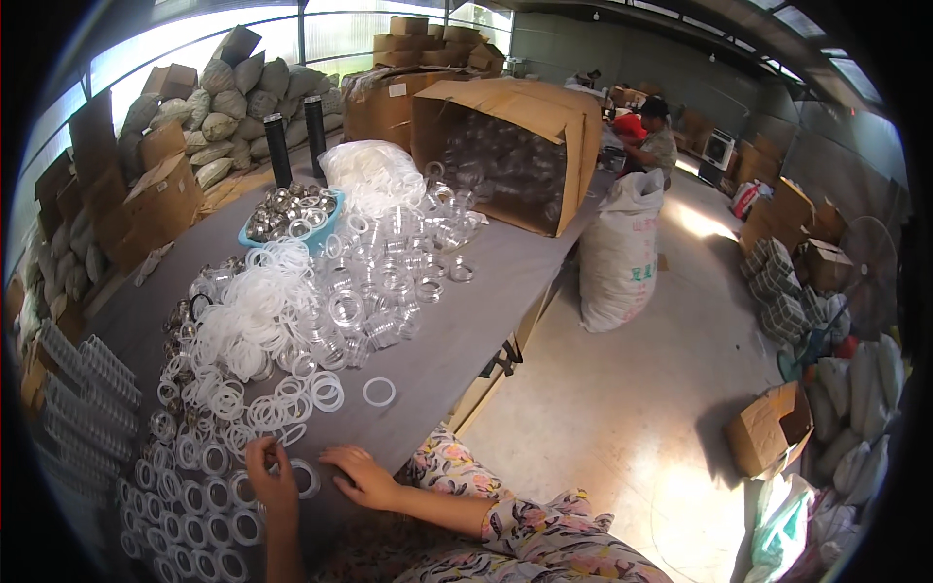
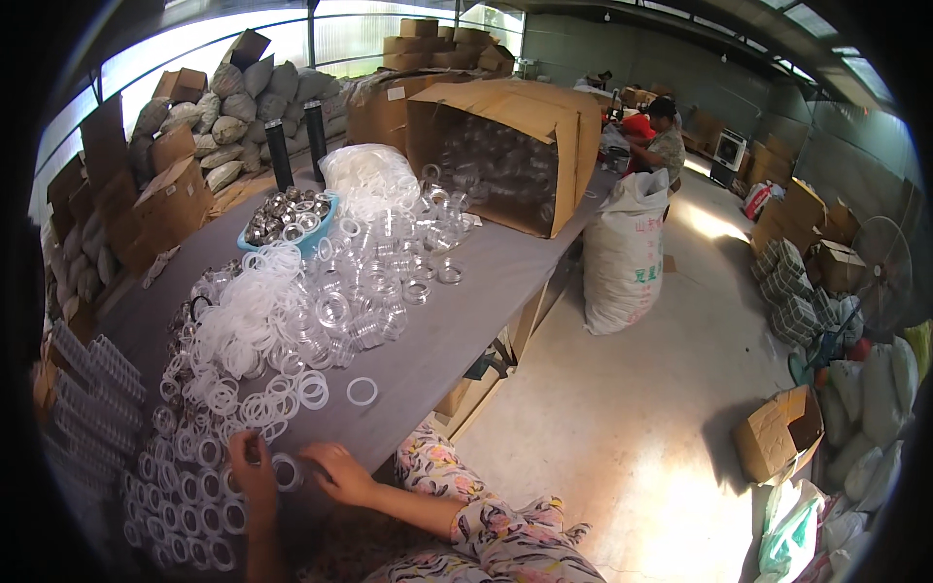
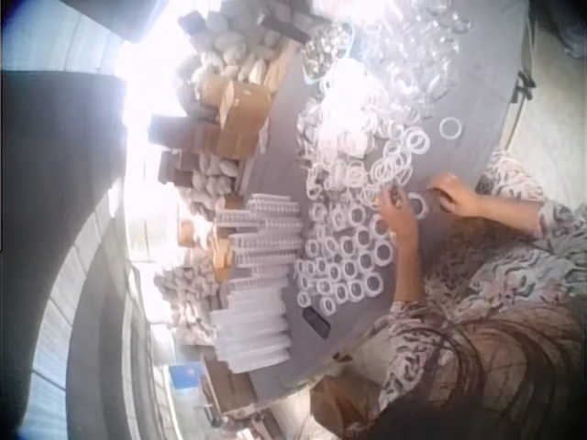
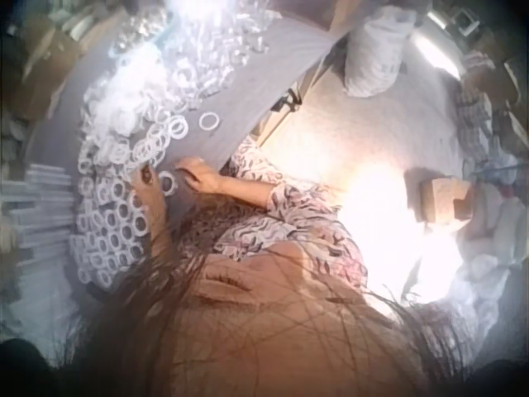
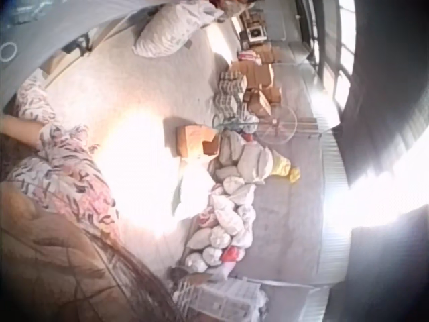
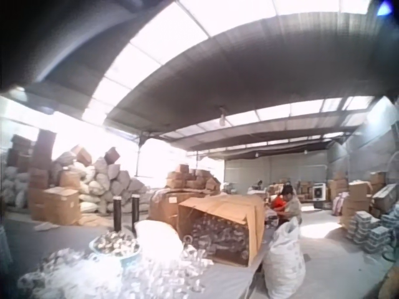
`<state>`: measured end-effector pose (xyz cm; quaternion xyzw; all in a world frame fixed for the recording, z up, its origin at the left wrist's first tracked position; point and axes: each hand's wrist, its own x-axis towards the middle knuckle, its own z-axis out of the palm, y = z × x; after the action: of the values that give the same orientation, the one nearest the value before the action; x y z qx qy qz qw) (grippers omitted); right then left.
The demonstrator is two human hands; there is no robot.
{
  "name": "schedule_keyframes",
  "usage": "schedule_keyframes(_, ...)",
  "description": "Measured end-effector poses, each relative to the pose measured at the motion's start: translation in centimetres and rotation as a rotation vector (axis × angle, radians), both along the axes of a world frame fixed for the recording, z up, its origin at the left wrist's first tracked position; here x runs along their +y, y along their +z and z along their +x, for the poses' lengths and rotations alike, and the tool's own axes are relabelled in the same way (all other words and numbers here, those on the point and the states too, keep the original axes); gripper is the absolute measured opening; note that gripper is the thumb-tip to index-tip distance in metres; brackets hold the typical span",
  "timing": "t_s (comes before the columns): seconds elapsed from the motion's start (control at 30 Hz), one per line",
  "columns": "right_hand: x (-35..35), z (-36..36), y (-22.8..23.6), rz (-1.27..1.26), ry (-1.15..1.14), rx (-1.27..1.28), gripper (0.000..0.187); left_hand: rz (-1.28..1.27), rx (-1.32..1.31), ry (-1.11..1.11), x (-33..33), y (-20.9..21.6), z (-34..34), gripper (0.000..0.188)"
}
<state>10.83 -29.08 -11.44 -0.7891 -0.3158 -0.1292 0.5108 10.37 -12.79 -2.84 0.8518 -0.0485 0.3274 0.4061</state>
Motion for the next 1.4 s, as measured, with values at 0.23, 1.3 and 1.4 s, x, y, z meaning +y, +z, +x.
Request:
schedule_keyframes(0.23, -2.1, 0.6, 0.1, 0.302, -0.297, 0.134, 0.026, 0.436, -0.061, -0.192, -2.9, -1.9, -1.1, 0.017)
schedule_keyframes(1.3, -4.0, 12.8, 0.3, -0.223, -0.487, 0.095, 0.081, 0.249, 0.043, -0.06, -3.0, -3.7, -1.2, 0.015)
schedule_keyframes(1.4, -3.6, 13.9, 0.5, -0.041, -0.563, -0.009, 0.075, 0.233, 0.063, -0.046, -3.1, -4.3, -1.0, 0.016)
